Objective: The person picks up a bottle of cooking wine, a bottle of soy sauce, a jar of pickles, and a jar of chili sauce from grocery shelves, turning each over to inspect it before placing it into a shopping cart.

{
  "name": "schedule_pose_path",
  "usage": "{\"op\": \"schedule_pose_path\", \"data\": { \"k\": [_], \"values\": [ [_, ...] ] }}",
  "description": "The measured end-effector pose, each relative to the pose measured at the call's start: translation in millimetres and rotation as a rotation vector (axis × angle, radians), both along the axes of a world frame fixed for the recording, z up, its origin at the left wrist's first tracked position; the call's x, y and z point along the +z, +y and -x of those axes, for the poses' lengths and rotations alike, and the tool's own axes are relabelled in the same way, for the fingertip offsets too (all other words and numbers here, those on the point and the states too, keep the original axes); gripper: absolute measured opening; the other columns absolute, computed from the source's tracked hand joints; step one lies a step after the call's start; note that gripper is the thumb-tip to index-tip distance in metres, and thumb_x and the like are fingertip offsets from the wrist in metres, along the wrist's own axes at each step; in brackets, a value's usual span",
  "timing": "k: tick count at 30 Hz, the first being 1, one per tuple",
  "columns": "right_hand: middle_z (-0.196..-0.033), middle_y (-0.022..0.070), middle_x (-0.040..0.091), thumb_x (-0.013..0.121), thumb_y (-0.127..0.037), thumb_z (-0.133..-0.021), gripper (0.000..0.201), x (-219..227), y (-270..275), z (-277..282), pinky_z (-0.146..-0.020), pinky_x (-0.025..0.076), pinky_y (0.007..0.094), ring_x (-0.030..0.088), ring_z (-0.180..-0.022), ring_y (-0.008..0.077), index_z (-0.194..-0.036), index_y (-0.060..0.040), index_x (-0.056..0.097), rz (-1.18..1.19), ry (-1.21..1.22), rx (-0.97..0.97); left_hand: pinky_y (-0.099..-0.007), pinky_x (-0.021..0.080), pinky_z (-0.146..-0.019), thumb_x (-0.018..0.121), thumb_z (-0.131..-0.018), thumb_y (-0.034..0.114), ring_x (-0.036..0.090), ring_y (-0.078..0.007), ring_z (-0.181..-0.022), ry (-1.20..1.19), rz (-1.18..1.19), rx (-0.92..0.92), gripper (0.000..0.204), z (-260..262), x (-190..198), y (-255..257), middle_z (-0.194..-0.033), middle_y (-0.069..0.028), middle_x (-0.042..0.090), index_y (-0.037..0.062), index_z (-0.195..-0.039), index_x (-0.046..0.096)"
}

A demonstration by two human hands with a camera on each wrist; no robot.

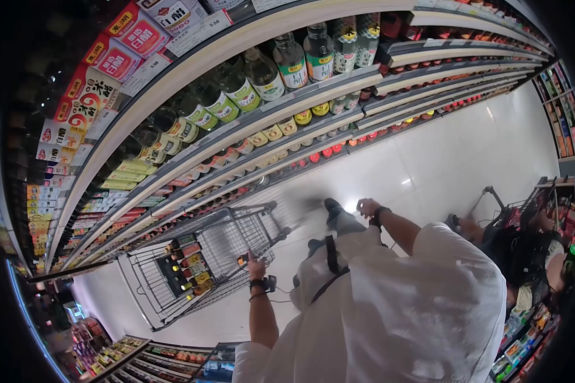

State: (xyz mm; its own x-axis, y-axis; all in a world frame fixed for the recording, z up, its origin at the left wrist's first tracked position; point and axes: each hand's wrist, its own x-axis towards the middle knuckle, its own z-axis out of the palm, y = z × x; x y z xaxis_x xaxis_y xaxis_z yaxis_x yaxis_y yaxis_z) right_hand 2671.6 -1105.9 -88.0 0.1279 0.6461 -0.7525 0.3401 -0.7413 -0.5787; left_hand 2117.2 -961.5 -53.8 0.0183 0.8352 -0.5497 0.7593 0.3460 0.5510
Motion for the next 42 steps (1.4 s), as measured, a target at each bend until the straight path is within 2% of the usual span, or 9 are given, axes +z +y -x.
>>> {"op": "schedule_pose_path", "data": {
  "k": [4, 6, 7, 10, 15, 19, 25, 33, 42],
  "values": [
    [-0.079, 0.0108, 0.073, 0.057, -0.024, -0.088, 0.020, 12, 16, 30, -0.058, 0.058, 0.0336, 0.071, -0.063, 0.0206, -0.097, -0.0105, 0.069, -0.087, -0.108, -0.025, -0.0395, 0.049, -0.088, 0.076, -0.073, 0.020, 0.064, -0.0351, -0.098, -0.018, -0.052, -0.091, 0.092, -26, 9, -6, -0.106, -0.0205, 0.065, 0.0101, -0.153, 0.031],
    [-0.085, 0.0116, 0.073, 0.058, -0.027, -0.086, 0.023, 30, 25, 50, -0.067, 0.059, 0.0345, 0.071, -0.067, 0.0234, -0.097, -0.0121, 0.072, -0.076, -0.031, 0.053, -0.0358, 0.046, -0.096, 0.065, -0.082, 0.008, 0.057, -0.0306, -0.116, -0.243, 0.028, -0.022, 0.073, -44, 26, -10, -0.127, -0.0190, 0.057, 0.0022, -0.149, 0.036],
    [-0.088, 0.0118, 0.073, 0.056, -0.026, -0.085, 0.024, 38, 30, 61, -0.069, 0.058, 0.0365, 0.070, -0.066, 0.0245, -0.097, -0.0117, 0.072, -0.147, -0.052, 0.195, -0.0340, 0.045, -0.100, 0.060, -0.086, 0.002, 0.054, -0.0283, -0.124, -0.355, 0.072, 0.014, 0.064, -50, 32, -15, -0.137, -0.0183, 0.053, -0.0018, -0.147, 0.038],
    [-0.092, 0.0140, 0.072, 0.056, -0.026, -0.086, 0.024, 44, 52, 100, -0.078, 0.056, 0.0447, 0.070, -0.079, 0.0300, -0.100, -0.0130, 0.070, -0.199, -0.216, 0.581, -0.0353, 0.048, -0.094, 0.061, -0.086, -0.001, 0.062, -0.0248, -0.105, -0.743, -0.006, 0.291, 0.057, -52, 28, -43, -0.113, -0.0151, 0.066, 0.0021, -0.141, 0.048],
    [-0.119, 0.0178, 0.063, 0.060, -0.024, -0.085, 0.031, 67, 87, 180, -0.089, 0.052, 0.0491, 0.064, -0.105, 0.0371, -0.116, -0.0190, 0.063, -0.381, -0.355, 0.845, -0.0345, 0.048, -0.093, 0.062, -0.077, -0.010, 0.063, -0.0232, -0.103, -0.429, -0.381, 0.317, 0.035, 0, 25, -84, -0.107, -0.0097, 0.067, 0.0007, -0.110, 0.065],
    [-0.152, 0.0140, 0.036, 0.062, -0.020, -0.084, 0.053, 87, 92, 232, -0.091, 0.053, 0.0469, 0.065, -0.105, 0.0373, -0.135, -0.0251, 0.052, -0.727, -0.382, 0.823, -0.0416, 0.041, -0.100, 0.064, -0.074, -0.010, 0.056, -0.0299, -0.109, -0.042, -0.634, 0.293, 0.041, 55, 53, -106, -0.113, -0.0135, 0.062, 0.0001, -0.114, 0.060],
    [-0.155, 0.0091, 0.034, 0.054, -0.024, -0.093, 0.043, 68, 87, 248, -0.089, 0.052, 0.0458, 0.060, -0.111, 0.0335, -0.135, -0.0251, 0.056, -0.414, -0.573, 1.072, -0.0468, 0.031, -0.110, 0.070, -0.078, -0.002, 0.044, -0.0374, -0.126, 0.244, -0.812, 0.596, 0.052, 115, 94, -104, -0.130, -0.0203, 0.050, -0.0036, -0.126, 0.051],
    [-0.149, 0.0029, 0.039, 0.052, -0.023, -0.094, 0.029, 78, 68, 205, -0.084, 0.055, 0.0426, 0.063, -0.107, 0.0341, -0.116, -0.0235, 0.069, -0.493, -0.661, 0.983, -0.0502, 0.037, -0.103, 0.078, -0.082, 0.009, 0.045, -0.0412, -0.123, 0.179, -0.930, 1.084, 0.070, 167, 89, -75, -0.135, -0.0274, 0.042, -0.0035, -0.138, 0.038],
    [-0.151, 0.0072, 0.036, 0.070, -0.023, -0.078, 0.045, 62, 24, 189, -0.085, 0.055, 0.0429, 0.062, -0.109, 0.0361, -0.122, -0.0147, 0.064, -0.414, -0.757, 0.790, -0.0470, 0.044, -0.094, 0.075, -0.086, 0.013, 0.049, -0.0348, -0.118, -0.107, -0.757, 1.194, 0.072, 141, 71, -59, -0.134, -0.0253, 0.044, -0.0005, -0.142, 0.031]
  ]
}}
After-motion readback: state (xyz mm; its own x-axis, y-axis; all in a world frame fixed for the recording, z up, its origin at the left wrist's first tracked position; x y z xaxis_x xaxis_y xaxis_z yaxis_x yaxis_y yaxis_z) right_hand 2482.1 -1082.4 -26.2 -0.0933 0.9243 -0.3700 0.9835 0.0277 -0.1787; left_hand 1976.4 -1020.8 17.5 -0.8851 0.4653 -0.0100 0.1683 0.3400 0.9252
